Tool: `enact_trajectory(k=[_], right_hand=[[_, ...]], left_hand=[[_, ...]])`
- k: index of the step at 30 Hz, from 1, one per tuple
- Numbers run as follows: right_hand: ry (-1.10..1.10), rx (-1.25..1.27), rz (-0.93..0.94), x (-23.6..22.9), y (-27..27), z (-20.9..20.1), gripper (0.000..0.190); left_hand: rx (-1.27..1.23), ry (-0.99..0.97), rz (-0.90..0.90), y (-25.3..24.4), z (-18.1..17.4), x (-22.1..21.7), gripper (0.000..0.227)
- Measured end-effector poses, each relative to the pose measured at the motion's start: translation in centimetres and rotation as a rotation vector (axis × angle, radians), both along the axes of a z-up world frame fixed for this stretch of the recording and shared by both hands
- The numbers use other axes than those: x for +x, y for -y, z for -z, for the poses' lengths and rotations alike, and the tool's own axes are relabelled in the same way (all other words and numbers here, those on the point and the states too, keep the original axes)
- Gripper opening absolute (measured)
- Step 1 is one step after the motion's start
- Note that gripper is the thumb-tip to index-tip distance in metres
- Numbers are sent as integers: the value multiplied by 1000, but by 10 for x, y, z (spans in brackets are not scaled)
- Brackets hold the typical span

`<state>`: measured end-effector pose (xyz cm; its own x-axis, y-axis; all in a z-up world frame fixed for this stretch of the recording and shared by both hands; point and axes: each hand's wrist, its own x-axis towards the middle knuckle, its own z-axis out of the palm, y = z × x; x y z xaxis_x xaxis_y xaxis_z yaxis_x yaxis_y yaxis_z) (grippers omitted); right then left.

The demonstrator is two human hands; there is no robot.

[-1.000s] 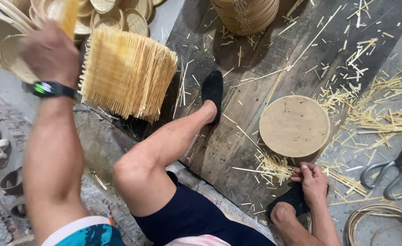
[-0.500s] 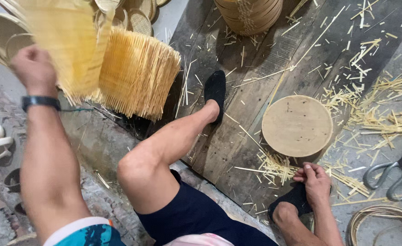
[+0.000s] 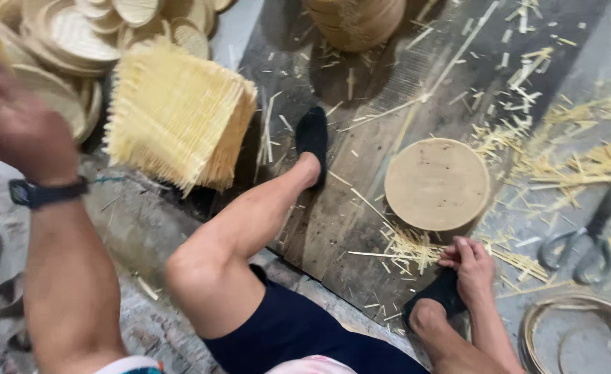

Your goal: The person sits on the floor and repeatedly places a circular wooden mold over a square bamboo mat, then uses shears to trim the excess bamboo strips flush with the mold. After each trim, the mold is removed and the mat is set aside before the next one is processed.

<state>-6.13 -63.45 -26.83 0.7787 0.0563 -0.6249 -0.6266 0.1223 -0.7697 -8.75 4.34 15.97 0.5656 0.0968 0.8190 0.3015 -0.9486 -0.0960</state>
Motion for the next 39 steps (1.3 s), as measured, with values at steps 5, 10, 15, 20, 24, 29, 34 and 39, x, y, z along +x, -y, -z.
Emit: enact_trajectory(k=[5,10,15,20,24,29,34,39], right_hand=[[135,243,40,29,-2,-64,45],[115,544,55,69,1,-119,55],[159,-64,-52,84,-4,-70,35],[211,-160,-56,89,5,-49,32],[245,-165,-56,93,3,-50,31],[220,-161,0,90,-3,-50,35],[205,-312,-43,88,-1,-48,34],[249,-201,56,88,-7,-43,40]], left_hand=[[117,-270,706,182,27,78,37],[129,-755,1200,339,170,100,31],[-52,-971,1233,393,284,65,37],[-697,-1279,748,382,302,85,40],[-1399,-774,70,346,358,143,83],[-1885,-943,143,318,428,143,42],[-1794,-979,124,319,427,140,43],[-1697,-1063,79,314,399,143,47]])
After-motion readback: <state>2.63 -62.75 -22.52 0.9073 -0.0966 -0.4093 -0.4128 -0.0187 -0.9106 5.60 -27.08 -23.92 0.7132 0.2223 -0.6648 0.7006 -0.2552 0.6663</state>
